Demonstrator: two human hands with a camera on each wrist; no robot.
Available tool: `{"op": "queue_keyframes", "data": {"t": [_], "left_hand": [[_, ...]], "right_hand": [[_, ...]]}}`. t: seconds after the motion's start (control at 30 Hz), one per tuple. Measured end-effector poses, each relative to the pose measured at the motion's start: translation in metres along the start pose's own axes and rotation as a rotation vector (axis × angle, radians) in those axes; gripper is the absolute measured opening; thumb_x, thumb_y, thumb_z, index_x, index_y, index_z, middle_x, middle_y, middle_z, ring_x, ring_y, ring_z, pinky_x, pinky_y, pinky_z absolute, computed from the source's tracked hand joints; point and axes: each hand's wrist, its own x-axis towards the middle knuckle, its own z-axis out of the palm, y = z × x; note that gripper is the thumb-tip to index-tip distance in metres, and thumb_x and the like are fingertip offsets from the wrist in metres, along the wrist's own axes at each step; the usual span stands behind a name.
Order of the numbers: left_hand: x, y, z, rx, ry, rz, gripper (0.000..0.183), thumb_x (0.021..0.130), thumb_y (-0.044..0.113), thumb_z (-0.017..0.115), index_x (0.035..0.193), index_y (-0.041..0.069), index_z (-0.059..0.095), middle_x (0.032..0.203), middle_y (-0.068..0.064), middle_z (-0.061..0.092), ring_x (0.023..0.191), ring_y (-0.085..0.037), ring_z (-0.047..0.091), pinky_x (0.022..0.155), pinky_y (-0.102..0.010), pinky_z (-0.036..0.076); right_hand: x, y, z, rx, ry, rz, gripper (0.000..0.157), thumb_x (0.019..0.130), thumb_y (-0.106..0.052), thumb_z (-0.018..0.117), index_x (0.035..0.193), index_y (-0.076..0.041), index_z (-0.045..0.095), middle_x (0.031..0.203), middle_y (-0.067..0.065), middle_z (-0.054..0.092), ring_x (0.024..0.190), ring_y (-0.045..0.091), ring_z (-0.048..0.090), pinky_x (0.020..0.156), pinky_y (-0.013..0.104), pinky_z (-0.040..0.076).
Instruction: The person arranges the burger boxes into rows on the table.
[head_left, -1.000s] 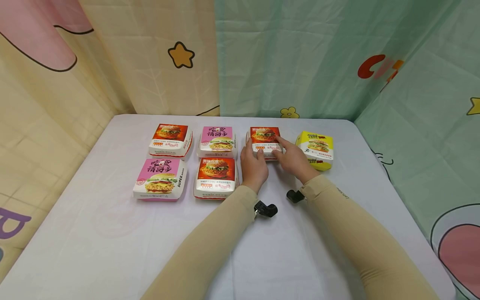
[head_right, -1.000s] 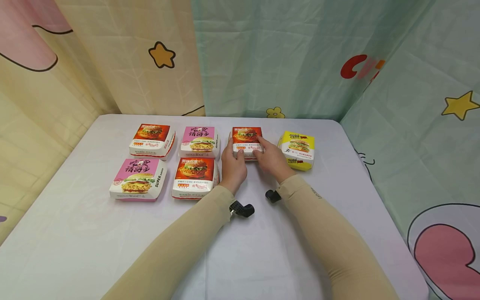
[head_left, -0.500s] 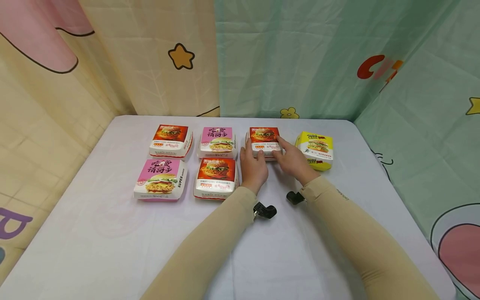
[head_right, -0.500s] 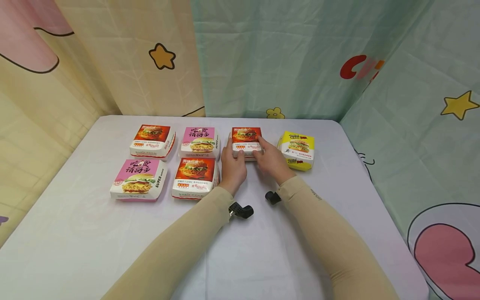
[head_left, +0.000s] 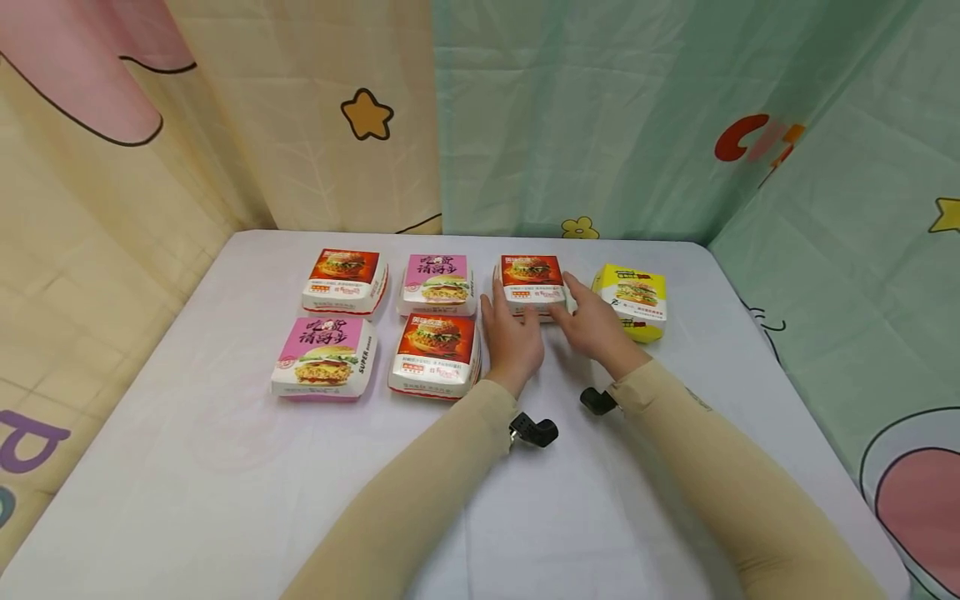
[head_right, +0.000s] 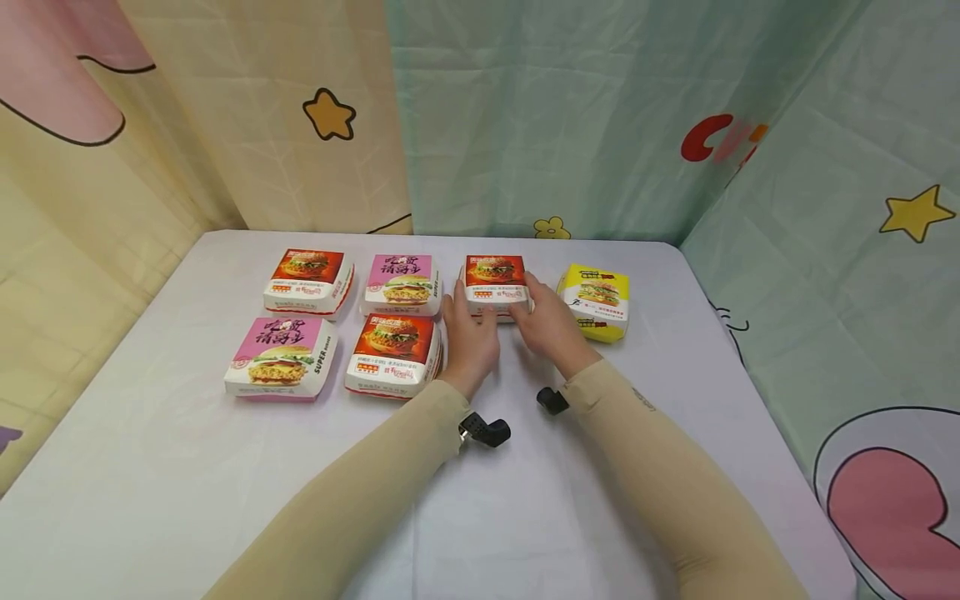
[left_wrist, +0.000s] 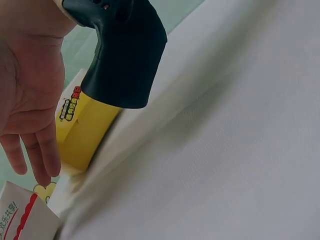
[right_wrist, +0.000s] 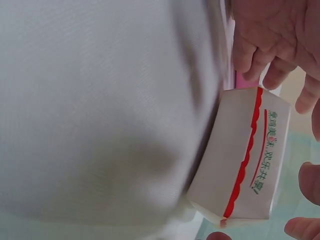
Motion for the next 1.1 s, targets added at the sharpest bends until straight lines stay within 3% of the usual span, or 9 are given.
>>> {"op": "queue_keyframes", "data": {"t": [0.1,0.33,0.5,0.7,0.87,1.1], "left_hand": [[-0.005,0.003,0.001,-0.011,-0.012,0.016,0.077,0.109,0.032,0.056,0.171,0.023,0.011,0.177,-0.017,0.002,0.164,-0.038,0.012,0.131,-0.056,0.021],[-0.018,0.012,-0.001,-0.029,-0.073,0.072,0.078,0.109,0.034,0.057,0.171,0.019,0.012,0.178,-0.014,0.000,0.162,-0.039,0.018,0.129,-0.056,0.028],[-0.026,0.015,-0.004,0.009,-0.111,0.193,0.075,0.109,0.033,0.057,0.170,0.015,0.016,0.178,-0.014,0.004,0.164,-0.035,0.013,0.128,-0.055,0.030],[-0.031,0.018,-0.007,0.072,-0.181,0.333,0.068,0.109,0.031,0.057,0.167,0.016,0.026,0.175,-0.012,0.020,0.162,-0.030,0.024,0.127,-0.053,0.032],[-0.034,0.020,-0.005,0.121,-0.267,0.393,0.066,0.109,0.030,0.057,0.167,0.018,0.028,0.174,-0.008,0.026,0.162,-0.025,0.027,0.129,-0.047,0.030],[-0.036,0.021,-0.002,0.156,-0.381,0.392,0.066,0.109,0.033,0.057,0.167,0.021,0.028,0.173,-0.001,0.030,0.159,-0.020,0.033,0.127,-0.042,0.034]], "right_hand": [[-0.004,0.000,-0.002,-0.008,0.011,-0.011,0.076,0.110,-0.040,0.053,0.171,-0.019,0.012,0.174,0.015,0.027,0.143,0.043,0.053,0.116,0.057,0.047],[-0.017,-0.002,-0.011,-0.016,0.065,-0.025,0.075,0.109,-0.034,0.058,0.170,-0.015,0.018,0.171,0.018,0.033,0.140,0.044,0.055,0.112,0.058,0.050],[-0.027,0.002,-0.026,-0.055,0.172,-0.040,0.068,0.108,-0.031,0.059,0.166,-0.011,0.031,0.167,0.019,0.040,0.142,0.043,0.053,0.114,0.060,0.047],[-0.023,0.030,-0.050,-0.150,0.276,-0.020,0.058,0.108,-0.028,0.054,0.159,-0.004,0.041,0.165,0.027,0.037,0.153,0.049,0.030,0.125,0.064,0.027],[-0.013,0.059,-0.065,-0.207,0.181,0.096,0.064,0.110,-0.037,0.046,0.165,-0.007,0.031,0.170,0.033,0.018,0.154,0.059,0.013,0.122,0.072,0.022],[-0.007,0.081,-0.068,-0.244,0.033,0.180,0.072,0.110,-0.045,0.044,0.167,-0.006,0.024,0.167,0.041,0.012,0.147,0.069,0.018,0.119,0.076,0.025]]}}
